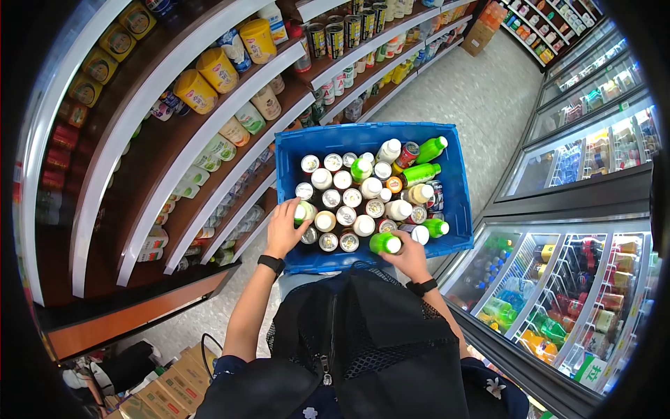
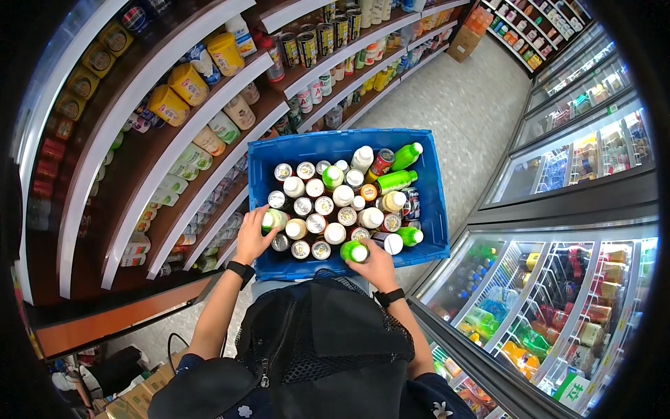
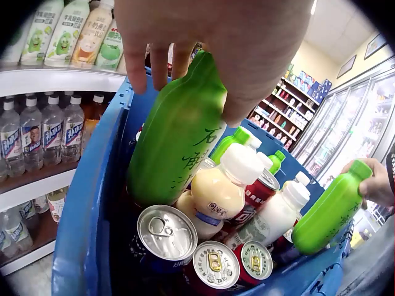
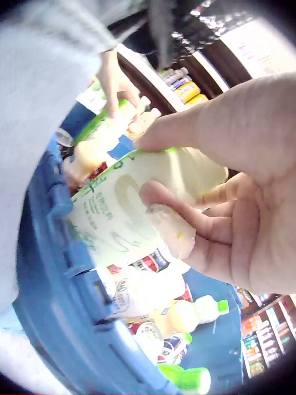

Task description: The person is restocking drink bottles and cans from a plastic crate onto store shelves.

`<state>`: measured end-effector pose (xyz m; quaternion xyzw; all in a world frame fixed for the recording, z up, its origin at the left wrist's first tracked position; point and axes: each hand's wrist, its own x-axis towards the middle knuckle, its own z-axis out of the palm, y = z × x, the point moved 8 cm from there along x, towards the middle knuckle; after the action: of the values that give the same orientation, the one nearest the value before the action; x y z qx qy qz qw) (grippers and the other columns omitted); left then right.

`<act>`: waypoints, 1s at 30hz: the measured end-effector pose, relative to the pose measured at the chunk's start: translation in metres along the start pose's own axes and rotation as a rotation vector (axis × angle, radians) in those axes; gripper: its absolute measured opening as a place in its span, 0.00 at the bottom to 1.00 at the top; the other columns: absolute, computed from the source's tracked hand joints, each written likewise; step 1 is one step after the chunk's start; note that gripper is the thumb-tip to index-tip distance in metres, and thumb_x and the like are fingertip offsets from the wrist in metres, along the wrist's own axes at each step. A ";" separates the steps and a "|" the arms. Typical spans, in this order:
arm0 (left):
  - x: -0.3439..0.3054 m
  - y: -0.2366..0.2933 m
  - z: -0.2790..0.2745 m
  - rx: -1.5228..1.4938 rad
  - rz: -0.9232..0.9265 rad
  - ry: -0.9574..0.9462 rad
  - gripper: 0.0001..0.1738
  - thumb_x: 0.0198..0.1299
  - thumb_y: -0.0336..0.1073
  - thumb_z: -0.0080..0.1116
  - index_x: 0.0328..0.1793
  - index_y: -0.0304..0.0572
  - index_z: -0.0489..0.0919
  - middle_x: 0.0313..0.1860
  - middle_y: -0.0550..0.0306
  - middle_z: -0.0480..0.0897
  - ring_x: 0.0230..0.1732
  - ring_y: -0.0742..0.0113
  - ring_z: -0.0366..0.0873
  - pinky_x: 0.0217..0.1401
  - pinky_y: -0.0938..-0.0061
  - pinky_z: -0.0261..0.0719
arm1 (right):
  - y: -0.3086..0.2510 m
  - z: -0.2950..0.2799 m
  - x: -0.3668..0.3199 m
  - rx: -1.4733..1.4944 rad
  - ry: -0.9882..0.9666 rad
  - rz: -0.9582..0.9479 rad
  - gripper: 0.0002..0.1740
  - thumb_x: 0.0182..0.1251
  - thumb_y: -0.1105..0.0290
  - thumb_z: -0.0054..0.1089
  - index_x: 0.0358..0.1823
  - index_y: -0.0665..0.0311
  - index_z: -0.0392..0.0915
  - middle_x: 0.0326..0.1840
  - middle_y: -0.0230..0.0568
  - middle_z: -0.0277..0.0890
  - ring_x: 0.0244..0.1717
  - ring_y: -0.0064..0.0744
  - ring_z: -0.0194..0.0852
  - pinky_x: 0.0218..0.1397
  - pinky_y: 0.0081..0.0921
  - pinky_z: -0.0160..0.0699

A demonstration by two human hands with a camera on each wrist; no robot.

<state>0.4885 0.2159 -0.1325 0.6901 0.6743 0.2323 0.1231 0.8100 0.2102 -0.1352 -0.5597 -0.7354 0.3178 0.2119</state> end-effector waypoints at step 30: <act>-0.119 0.047 -0.027 -0.268 -0.309 0.183 0.26 0.54 0.32 0.70 0.58 0.38 0.73 0.62 0.44 0.78 0.62 0.42 0.75 0.63 0.57 0.74 | -0.042 0.040 0.252 -0.319 -0.017 -0.251 0.30 0.54 0.56 0.71 0.55 0.59 0.73 0.45 0.51 0.82 0.46 0.55 0.81 0.47 0.50 0.80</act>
<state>0.5185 0.0916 -0.1051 0.5323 0.7433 0.3597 0.1862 0.6828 0.4354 -0.1444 -0.4875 -0.8421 0.1732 0.1524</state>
